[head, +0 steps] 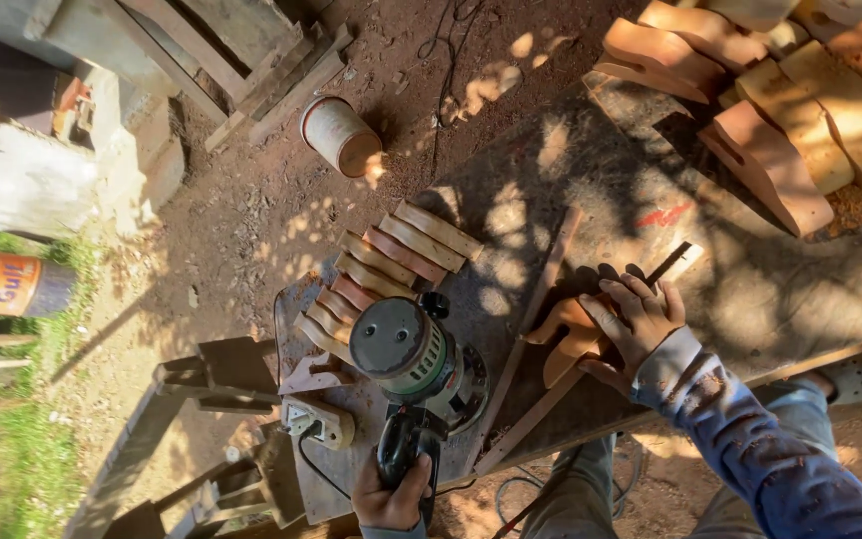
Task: Use a handheld electric router to shape and smooth the edges of wooden pieces on a workbench.
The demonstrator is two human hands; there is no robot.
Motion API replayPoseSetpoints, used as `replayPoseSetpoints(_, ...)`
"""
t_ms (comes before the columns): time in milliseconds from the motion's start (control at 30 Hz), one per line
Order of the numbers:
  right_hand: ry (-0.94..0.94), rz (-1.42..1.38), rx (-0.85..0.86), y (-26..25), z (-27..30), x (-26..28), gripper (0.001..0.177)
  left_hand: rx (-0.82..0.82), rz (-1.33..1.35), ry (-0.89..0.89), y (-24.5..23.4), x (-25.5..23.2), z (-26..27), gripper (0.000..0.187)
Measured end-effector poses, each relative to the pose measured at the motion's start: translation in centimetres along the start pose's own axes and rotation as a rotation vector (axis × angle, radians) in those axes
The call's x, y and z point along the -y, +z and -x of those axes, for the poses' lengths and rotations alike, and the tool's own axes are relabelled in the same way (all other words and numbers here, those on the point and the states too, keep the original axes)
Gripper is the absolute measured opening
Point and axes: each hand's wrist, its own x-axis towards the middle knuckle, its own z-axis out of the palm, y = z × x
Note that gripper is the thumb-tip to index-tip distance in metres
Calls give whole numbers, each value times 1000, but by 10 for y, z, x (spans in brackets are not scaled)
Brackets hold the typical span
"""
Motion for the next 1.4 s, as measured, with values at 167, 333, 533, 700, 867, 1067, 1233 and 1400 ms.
replayPoseSetpoints(167, -207, 78, 303, -21, -51, -10, 72, -29, -295, -43, 4, -25, 10, 38)
replayPoseSetpoints(333, -128, 293, 855, -2, -93, -26, 105, 18, -485, -221, 13, -37, 1, 41)
replayPoseSetpoints(533, 57, 224, 1234, -23, -112, -18, 112, 147, -566, -148, 13, -49, -4, 51)
replayPoseSetpoints(700, 17, -170, 827, -58, -49, -4, 71, 247, -589, -78, 11, -49, -12, 54)
replayPoseSetpoints(867, -25, -131, 364, -65, 5, 27, 50, 262, -580, -168, 14, -56, -13, 56)
replayPoseSetpoints(1067, 73, -82, 84, -71, 30, 59, 46, 285, -615, -226, 22, -39, -14, 57)
replayPoseSetpoints(1233, 229, -291, -41, -39, 73, 46, 48, 191, -557, -183, 26, -34, -5, 49)
replayPoseSetpoints(1400, 287, -466, -110, -58, 47, 80, 56, 238, -657, -290, 38, -48, -16, 52)
